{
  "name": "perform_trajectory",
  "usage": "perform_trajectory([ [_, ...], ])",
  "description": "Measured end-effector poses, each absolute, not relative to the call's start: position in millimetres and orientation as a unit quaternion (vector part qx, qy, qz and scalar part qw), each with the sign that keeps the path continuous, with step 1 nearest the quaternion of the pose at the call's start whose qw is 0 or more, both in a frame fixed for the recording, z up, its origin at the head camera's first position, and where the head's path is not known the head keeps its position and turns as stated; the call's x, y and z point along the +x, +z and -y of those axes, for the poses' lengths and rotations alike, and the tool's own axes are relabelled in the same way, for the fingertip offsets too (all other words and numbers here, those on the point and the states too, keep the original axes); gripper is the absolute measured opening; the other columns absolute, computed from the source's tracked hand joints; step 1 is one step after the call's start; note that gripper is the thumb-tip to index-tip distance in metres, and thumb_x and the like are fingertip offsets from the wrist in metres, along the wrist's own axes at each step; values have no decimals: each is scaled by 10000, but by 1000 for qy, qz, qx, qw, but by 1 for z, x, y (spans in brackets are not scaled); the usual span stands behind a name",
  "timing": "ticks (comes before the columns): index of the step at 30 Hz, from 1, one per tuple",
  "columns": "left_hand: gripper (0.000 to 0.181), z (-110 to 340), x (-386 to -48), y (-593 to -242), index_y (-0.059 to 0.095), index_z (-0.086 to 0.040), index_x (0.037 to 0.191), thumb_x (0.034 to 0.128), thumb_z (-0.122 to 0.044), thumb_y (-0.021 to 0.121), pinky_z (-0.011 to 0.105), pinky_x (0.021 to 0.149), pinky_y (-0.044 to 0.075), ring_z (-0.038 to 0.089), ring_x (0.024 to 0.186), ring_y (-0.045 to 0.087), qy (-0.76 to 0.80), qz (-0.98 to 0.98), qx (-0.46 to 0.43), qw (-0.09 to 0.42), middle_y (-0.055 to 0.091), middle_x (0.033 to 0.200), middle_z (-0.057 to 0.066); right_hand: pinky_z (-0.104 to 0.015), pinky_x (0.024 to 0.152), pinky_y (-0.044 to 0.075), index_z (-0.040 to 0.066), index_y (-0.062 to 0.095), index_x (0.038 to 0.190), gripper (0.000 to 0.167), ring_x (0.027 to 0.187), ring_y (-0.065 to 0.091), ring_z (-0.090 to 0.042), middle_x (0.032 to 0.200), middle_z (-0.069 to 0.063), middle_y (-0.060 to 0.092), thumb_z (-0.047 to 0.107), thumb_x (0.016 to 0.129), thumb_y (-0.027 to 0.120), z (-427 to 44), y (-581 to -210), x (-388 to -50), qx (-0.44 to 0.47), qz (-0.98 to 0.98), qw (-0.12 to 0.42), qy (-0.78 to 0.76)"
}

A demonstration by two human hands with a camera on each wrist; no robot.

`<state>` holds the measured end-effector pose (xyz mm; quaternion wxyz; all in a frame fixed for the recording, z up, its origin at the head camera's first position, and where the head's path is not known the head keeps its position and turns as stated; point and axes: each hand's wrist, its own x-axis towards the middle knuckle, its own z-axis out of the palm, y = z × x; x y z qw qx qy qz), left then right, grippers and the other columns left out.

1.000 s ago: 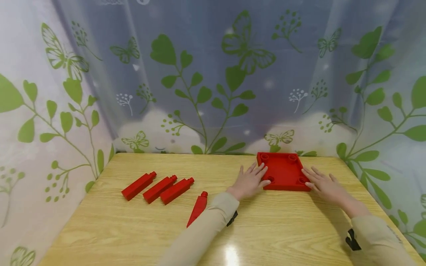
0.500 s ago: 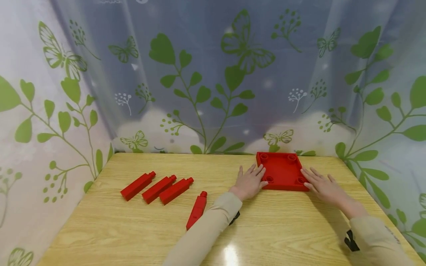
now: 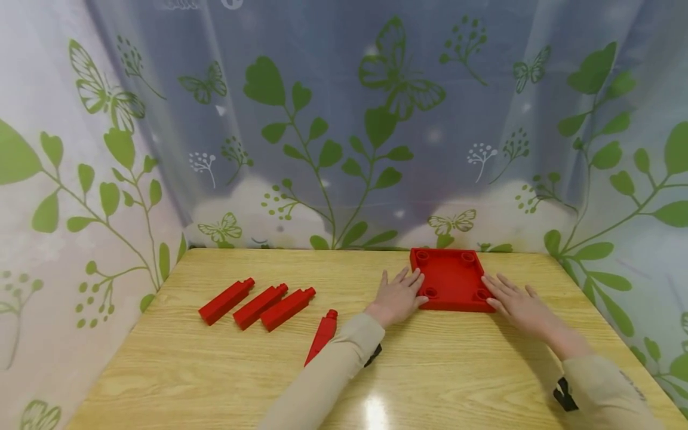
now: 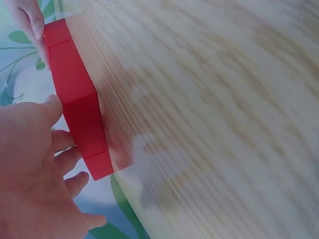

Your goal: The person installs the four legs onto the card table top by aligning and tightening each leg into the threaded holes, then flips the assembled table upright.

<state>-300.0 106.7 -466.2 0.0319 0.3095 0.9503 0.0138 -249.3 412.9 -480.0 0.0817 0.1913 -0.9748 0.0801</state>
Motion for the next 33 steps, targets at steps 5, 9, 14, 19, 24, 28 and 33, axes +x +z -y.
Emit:
perform_trajectory([
  [5, 620, -95, -296, -462, 246, -234, 1624, 1077, -506, 354, 572, 1240, 148, 171, 1562, 125, 17, -948, 316, 38, 186, 1682, -77, -789, 1048, 257, 12, 445, 1513, 566, 1423, 355, -462, 1557, -212, 412, 348, 1062, 513, -398, -470, -245, 186, 978, 58, 77],
  [9, 618, -87, -293, -458, 260, -220, 1621, 1078, -497, 362, 572, 1240, 147, 187, 1560, 143, 20, -947, 319, 38, 203, 1680, -62, -785, 1054, 258, 11, 444, 1514, 567, 1432, 346, -455, 1563, -207, 407, 346, 1062, 513, -391, -469, -245, 184, 979, 51, 78],
  [14, 609, -75, -289, -453, 292, -201, 1613, 1077, -474, 391, 573, 1236, 164, 196, 1555, 168, 22, -947, 320, 37, 235, 1674, -47, -788, 1051, 250, 45, 416, 1539, 585, 1447, 334, -436, 1585, -184, 385, 393, 1074, 476, -386, -475, -247, 195, 976, 50, 83],
  [19, 610, -59, -285, -450, 315, -175, 1605, 1074, -455, 422, 593, 1228, 169, 221, 1552, 182, 40, -944, 324, 45, 251, 1671, -23, -784, 1078, 212, 55, 373, 1563, 608, 1469, 300, -430, 1608, -179, 347, 425, 1084, 436, -378, -480, -249, 194, 977, 29, 84],
  [24, 612, -46, -282, -448, 316, -172, 1604, 1071, -451, 431, 592, 1231, 164, 226, 1551, 188, 36, -944, 324, 47, 253, 1669, -18, -783, 1040, 272, 71, 426, 1540, 580, 1446, 357, -404, 1576, -162, 410, 400, 1067, 489, -367, -480, -248, 213, 971, 63, 83],
  [28, 615, -35, -281, -446, 321, -165, 1601, 1067, -445, 442, 601, 1227, 163, 236, 1550, 190, 34, -945, 320, 52, 260, 1666, -11, -792, 1010, 295, 72, 455, 1523, 564, 1434, 382, -394, 1560, -150, 438, 378, 1054, 522, -356, -480, -246, 232, 965, 83, 90],
  [33, 620, -21, -279, -443, 342, -152, 1593, 1057, -429, 485, 622, 1218, 165, 247, 1546, 205, 49, -945, 317, 60, 288, 1657, 1, -796, 1005, 296, 75, 461, 1521, 556, 1434, 385, -393, 1556, -146, 448, 361, 1050, 534, -342, -479, -244, 242, 961, 86, 97],
])
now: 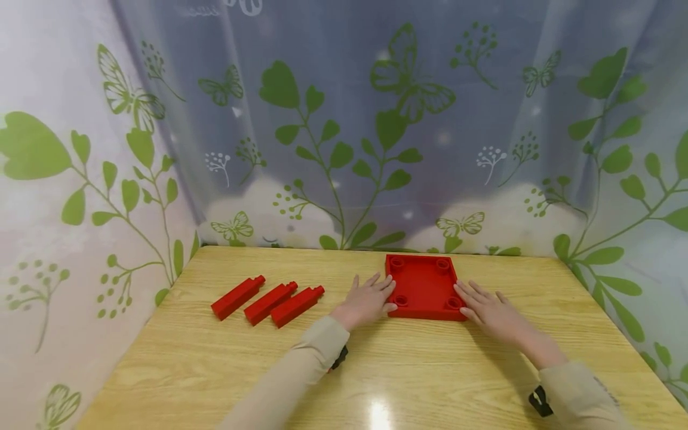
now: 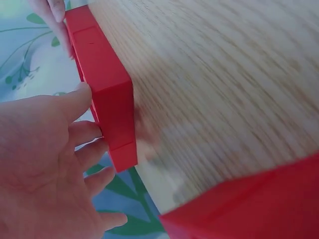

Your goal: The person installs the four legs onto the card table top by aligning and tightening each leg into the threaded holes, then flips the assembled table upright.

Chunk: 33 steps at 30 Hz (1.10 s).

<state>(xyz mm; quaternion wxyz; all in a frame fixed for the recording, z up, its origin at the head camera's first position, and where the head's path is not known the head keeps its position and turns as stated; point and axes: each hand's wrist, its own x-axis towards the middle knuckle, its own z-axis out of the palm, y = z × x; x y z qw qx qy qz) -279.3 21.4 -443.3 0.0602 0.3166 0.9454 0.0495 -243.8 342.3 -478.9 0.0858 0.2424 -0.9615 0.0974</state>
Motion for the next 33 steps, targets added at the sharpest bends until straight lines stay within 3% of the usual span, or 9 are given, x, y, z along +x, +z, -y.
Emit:
perform_trajectory([
  [10, 614, 0, -278, -436, 376, -153, 1579, 1044, -410, 532, 628, 1214, 173, 252, 1547, 200, 49, -946, 306, 91, 287, 1656, -10, -780, 1075, 244, 59, 421, 1543, 574, 1462, 324, -427, 1595, -167, 380, 350, 1058, 520, -315, -464, -235, 236, 965, 26, 114],
  [18, 614, 7, -274, -431, 394, -165, 1573, 1036, -420, 546, 614, 1214, 198, 243, 1538, 229, 11, -949, 302, 94, 309, 1648, -16, -778, 1033, 294, 109, 445, 1537, 564, 1443, 372, -392, 1571, -129, 433, 394, 1055, 514, -312, -478, -237, 260, 957, 66, 109],
  [33, 618, 29, -247, -425, 432, -134, 1550, 1018, -414, 575, 603, 1207, 230, 264, 1523, 273, 10, -942, 324, 85, 367, 1619, 8, -786, 1023, 307, 58, 462, 1518, 567, 1428, 381, -435, 1557, -175, 437, 311, 1026, 584, -291, -464, -211, 267, 955, 53, 114],
])
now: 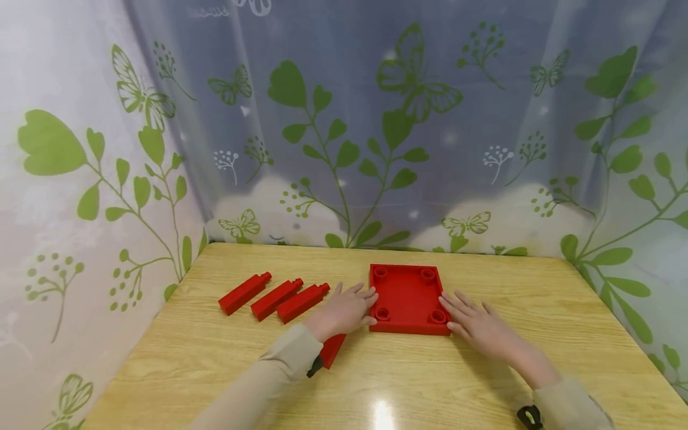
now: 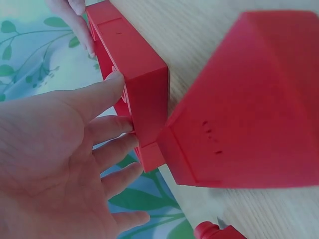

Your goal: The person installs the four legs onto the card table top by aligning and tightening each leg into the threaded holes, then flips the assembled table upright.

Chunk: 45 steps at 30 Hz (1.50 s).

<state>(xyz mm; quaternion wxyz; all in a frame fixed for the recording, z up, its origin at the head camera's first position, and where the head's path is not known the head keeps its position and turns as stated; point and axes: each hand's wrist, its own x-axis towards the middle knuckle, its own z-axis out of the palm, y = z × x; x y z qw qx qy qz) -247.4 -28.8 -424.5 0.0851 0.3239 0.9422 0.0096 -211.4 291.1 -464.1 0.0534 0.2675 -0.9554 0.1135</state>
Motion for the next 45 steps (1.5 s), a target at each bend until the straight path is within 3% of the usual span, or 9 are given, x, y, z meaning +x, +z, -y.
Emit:
perform_trajectory([
  [11, 623, 36, -230, -430, 465, -145, 1532, 997, -434, 599, 606, 1202, 239, 264, 1511, 301, 2, -941, 333, 64, 407, 1596, 0, -754, 1049, 323, 92, 446, 1537, 562, 1458, 347, -411, 1589, -133, 405, 354, 1050, 543, -284, -460, -191, 253, 961, 27, 108],
  [25, 615, 57, -210, -439, 498, -114, 1507, 991, -425, 622, 648, 1180, 248, 312, 1499, 321, 64, -927, 365, 51, 438, 1574, 42, -759, 1028, 346, 100, 484, 1515, 575, 1449, 352, -424, 1562, -123, 450, 364, 1017, 596, -274, -452, -165, 260, 959, 7, 112],
  [37, 597, 63, -196, -438, 522, -97, 1488, 991, -408, 634, 649, 1178, 250, 322, 1484, 348, 85, -925, 366, 46, 448, 1567, 56, -742, 1016, 376, 130, 487, 1519, 573, 1443, 377, -401, 1559, -97, 461, 396, 1021, 584, -273, -453, -156, 272, 956, 17, 108],
  [45, 594, 68, -197, -446, 503, -90, 1499, 1004, -397, 621, 653, 1182, 232, 325, 1489, 335, 121, -920, 371, 39, 424, 1581, 68, -703, 1040, 387, 80, 475, 1517, 611, 1436, 391, -388, 1570, -121, 439, 399, 1011, 601, -275, -456, -163, 276, 953, 41, 114],
])
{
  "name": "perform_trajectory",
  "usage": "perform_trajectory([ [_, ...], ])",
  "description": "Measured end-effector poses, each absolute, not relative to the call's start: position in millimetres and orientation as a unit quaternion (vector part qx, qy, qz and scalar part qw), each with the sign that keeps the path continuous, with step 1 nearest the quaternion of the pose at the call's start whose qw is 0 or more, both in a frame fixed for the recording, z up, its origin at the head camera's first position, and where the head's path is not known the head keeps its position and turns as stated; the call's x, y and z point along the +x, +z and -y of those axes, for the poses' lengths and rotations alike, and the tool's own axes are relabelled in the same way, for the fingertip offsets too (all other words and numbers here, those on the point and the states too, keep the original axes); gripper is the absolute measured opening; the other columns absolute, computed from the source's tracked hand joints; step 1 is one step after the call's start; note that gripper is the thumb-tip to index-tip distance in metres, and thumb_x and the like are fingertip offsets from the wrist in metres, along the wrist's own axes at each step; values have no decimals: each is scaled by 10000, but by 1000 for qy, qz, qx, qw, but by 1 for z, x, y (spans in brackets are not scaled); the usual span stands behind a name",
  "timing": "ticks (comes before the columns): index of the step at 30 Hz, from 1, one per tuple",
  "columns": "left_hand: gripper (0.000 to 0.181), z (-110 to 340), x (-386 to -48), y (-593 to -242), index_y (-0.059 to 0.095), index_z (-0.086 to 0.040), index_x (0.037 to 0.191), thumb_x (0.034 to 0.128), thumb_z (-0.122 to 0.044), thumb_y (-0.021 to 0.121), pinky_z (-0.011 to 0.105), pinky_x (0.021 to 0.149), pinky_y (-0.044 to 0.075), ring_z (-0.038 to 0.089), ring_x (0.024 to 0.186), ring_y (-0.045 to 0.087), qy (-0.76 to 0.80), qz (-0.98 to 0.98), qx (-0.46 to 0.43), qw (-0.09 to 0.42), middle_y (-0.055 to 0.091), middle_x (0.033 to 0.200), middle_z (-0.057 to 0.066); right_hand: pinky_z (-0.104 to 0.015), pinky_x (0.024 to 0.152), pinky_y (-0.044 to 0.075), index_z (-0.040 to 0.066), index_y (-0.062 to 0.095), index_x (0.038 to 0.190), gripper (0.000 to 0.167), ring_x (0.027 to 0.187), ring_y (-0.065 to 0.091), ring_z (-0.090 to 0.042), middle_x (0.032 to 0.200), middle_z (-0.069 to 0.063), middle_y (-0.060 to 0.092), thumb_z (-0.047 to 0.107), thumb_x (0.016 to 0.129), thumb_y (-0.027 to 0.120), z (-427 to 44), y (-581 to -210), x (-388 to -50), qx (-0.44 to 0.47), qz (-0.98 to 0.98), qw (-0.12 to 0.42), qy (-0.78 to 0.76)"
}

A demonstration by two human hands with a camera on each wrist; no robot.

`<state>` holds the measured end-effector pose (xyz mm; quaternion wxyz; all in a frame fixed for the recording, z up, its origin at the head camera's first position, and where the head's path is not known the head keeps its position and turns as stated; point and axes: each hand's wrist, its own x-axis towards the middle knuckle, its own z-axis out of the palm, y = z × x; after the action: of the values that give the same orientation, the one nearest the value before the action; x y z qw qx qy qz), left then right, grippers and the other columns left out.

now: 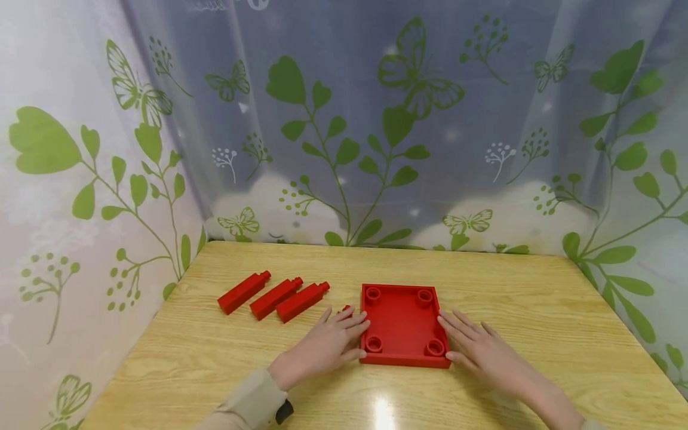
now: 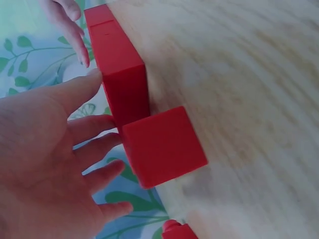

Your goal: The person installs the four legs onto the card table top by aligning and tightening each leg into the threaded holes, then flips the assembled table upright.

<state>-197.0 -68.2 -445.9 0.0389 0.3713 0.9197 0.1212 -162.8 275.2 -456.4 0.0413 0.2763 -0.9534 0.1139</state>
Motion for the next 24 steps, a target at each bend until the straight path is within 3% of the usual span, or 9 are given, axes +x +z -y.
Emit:
perform_trajectory([
  [6, 573, 74, -199, -451, 511, -79, 1492, 1006, -357, 634, 653, 1176, 248, 334, 1484, 344, 173, -915, 365, 22, 445, 1568, 92, -722, 1064, 344, 77, 418, 1549, 683, 1460, 349, -388, 1608, -112, 380, 461, 1008, 578, -276, -460, -169, 281, 953, 40, 110],
  [11, 575, 84, -200, -454, 504, -59, 1491, 995, -300, 666, 580, 1178, 308, 351, 1467, 368, 219, -919, 328, -7, 458, 1558, 109, -729, 1096, 293, 80, 392, 1563, 705, 1477, 313, -393, 1618, -103, 364, 481, 1009, 566, -276, -460, -171, 274, 954, 19, 123],
  [16, 625, 93, -198, -455, 496, -43, 1489, 958, -282, 722, 528, 1130, 405, 374, 1420, 427, 259, -927, 271, -13, 478, 1533, 143, -737, 1106, 268, 86, 376, 1571, 719, 1487, 289, -397, 1623, -94, 356, 491, 1007, 563, -277, -460, -172, 267, 954, 1, 134],
  [24, 743, 98, -189, -457, 509, 25, 1449, 875, -337, 810, 536, 1050, 480, 401, 1294, 539, 245, -941, 235, -13, 537, 1442, 216, -753, 1076, 286, 76, 394, 1561, 722, 1479, 296, -407, 1612, -109, 374, 493, 999, 572, -276, -459, -174, 272, 952, -2, 140],
])
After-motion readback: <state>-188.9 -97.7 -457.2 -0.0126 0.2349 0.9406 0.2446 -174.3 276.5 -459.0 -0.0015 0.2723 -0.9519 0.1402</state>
